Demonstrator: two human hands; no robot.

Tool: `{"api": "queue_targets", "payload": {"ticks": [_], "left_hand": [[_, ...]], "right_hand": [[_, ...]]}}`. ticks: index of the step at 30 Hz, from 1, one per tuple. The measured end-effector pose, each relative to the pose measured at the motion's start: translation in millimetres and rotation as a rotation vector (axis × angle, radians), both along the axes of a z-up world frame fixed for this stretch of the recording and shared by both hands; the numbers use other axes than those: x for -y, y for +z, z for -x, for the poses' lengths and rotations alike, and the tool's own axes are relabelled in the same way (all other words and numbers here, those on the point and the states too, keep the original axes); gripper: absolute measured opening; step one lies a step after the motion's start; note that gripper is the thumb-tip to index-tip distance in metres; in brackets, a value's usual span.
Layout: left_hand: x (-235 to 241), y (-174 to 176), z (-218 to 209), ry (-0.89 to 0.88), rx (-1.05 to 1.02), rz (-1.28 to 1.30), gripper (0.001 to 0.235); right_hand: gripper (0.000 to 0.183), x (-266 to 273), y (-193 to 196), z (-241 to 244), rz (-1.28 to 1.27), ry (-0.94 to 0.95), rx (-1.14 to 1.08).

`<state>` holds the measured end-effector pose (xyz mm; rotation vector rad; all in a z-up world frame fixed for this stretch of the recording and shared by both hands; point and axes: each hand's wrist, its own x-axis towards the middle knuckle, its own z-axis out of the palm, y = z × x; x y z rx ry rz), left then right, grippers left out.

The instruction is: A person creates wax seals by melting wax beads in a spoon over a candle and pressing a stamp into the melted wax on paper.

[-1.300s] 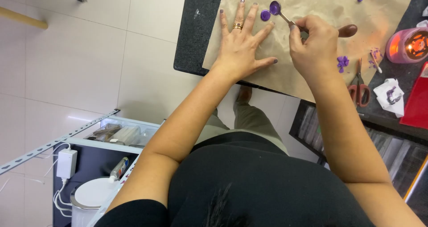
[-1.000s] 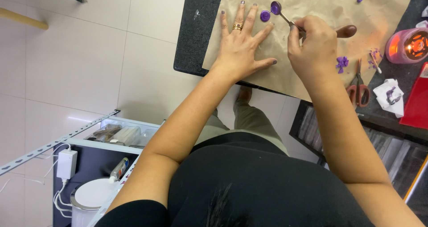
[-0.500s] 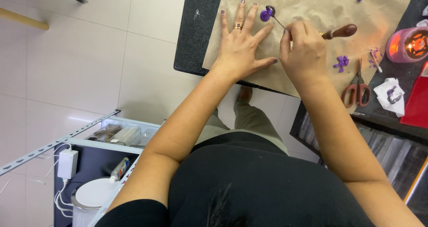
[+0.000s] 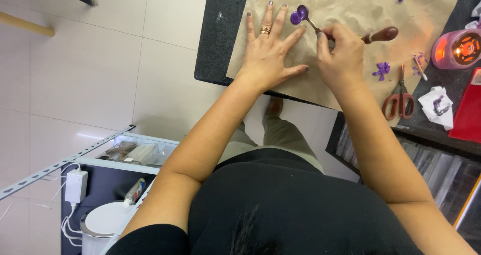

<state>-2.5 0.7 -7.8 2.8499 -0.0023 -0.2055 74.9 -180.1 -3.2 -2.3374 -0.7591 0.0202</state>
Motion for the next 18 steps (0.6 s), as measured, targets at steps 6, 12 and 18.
{"api": "queue_targets", "payload": {"ticks": [6, 12, 18], "left_hand": [[-0.6, -1.6, 0.5, -0.002, 0.015, 0.008, 0.089], [-1.9, -1.6, 2.6, -0.005, 0.026, 0.031, 0.089], [-2.2, 0.6, 0.9, -0.019, -0.014, 0.013, 0.089]], "right_hand": [[0.018, -11.2, 13.5, -1.5, -0.351, -0.341, -0.781], [0.017, -11.8, 26.7, -4.9, -0.489, -0.45, -1.079], [0.017, -10.4, 22.8, -7.6, -0.51, -0.484, -1.16]]}}
